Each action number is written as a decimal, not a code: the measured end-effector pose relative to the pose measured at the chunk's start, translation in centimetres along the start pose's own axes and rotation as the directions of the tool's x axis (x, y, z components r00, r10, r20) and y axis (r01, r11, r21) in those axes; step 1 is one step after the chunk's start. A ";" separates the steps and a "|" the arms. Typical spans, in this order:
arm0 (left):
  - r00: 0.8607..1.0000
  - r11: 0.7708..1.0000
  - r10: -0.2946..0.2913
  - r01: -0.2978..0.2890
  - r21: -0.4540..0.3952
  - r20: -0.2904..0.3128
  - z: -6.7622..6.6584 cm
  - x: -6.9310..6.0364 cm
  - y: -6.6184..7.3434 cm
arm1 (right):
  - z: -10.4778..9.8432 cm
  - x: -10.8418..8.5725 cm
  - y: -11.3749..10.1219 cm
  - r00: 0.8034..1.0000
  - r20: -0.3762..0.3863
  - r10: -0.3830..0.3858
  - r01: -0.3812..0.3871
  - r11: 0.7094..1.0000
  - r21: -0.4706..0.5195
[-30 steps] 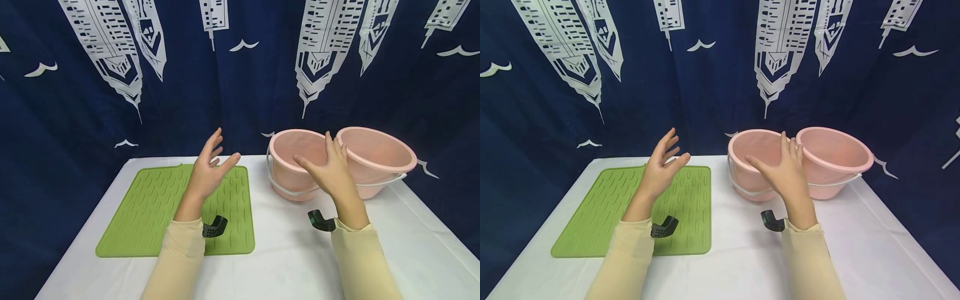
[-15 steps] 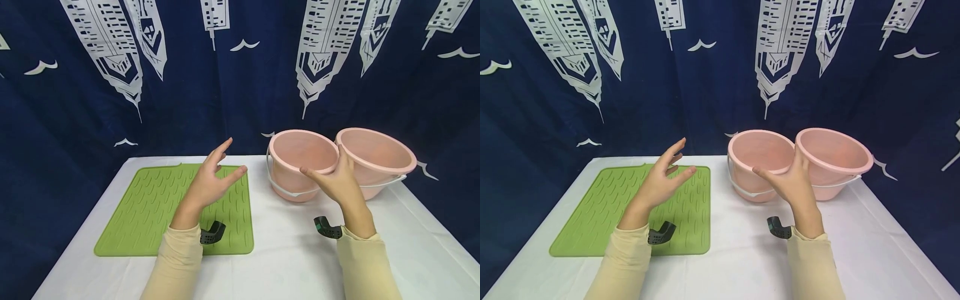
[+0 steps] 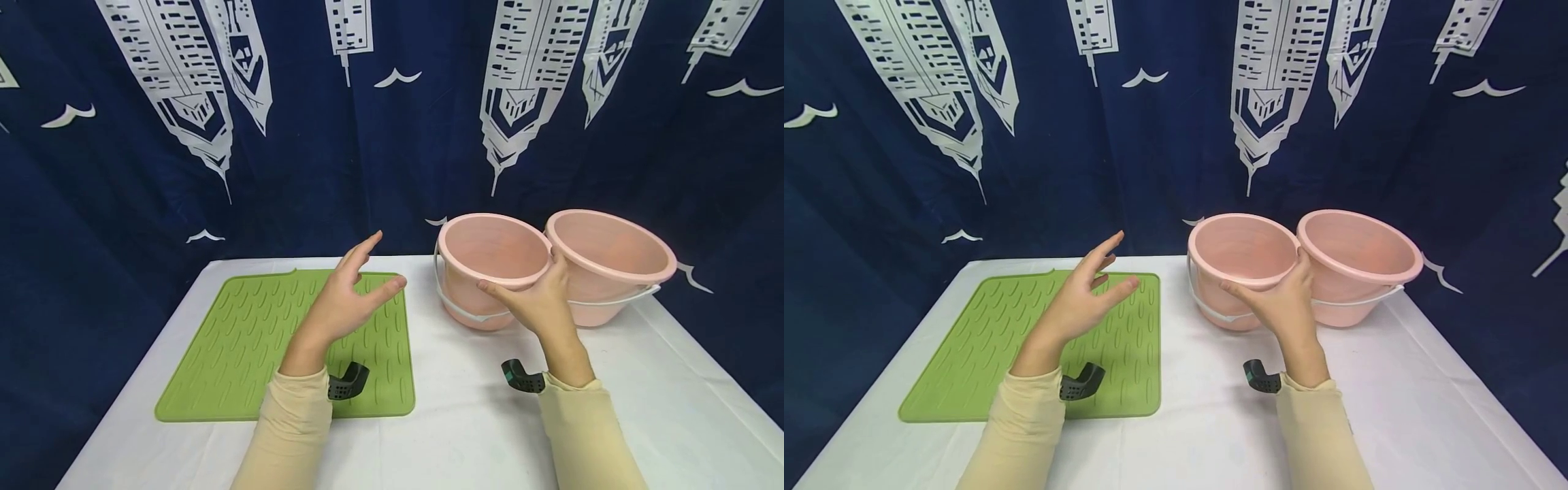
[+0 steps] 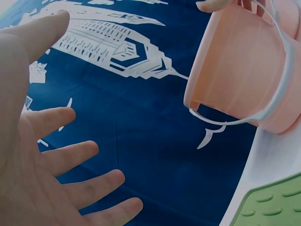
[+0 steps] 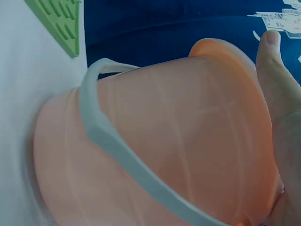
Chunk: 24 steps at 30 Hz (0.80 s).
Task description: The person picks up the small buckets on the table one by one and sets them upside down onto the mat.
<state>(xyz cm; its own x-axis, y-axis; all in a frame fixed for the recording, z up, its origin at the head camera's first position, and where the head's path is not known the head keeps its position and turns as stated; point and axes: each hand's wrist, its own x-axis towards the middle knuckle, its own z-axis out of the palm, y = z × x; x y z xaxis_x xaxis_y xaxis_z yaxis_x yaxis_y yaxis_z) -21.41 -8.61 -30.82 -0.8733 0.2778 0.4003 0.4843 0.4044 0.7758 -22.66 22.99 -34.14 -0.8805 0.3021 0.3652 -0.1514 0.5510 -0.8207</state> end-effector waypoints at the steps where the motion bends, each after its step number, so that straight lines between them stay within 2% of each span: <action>1: 1.000 1.000 -0.001 0.001 0.004 0.004 0.1 0.0 0.0 | 0.1 0.0 0.1 1.000 0.001 0.001 -0.001 1.000 -0.003; 8: 1.000 1.000 0.000 0.000 0.026 0.007 0.1 0.0 0.0 | 0.3 -0.1 0.4 0.998 -0.001 0.060 -0.060 0.995 -0.077; 13: 1.000 0.999 -0.011 0.011 0.045 0.015 0.2 0.1 -0.1 | 0.5 0.0 0.7 0.999 -0.032 0.044 -0.046 0.995 -0.088; 24: 0.998 0.995 -0.048 0.046 0.087 0.029 0.2 0.1 -0.2 | 0.7 0.1 1.2 0.999 -0.024 0.044 -0.043 0.998 0.048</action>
<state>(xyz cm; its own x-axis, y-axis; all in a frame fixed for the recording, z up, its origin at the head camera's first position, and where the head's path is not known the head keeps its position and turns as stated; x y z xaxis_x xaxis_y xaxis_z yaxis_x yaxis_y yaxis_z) -21.58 -8.43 -31.01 -0.8937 0.2835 0.3478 0.4468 0.4906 0.7481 -23.30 23.11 -35.40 -0.8755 0.3445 0.3388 -0.1346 0.4996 -0.8557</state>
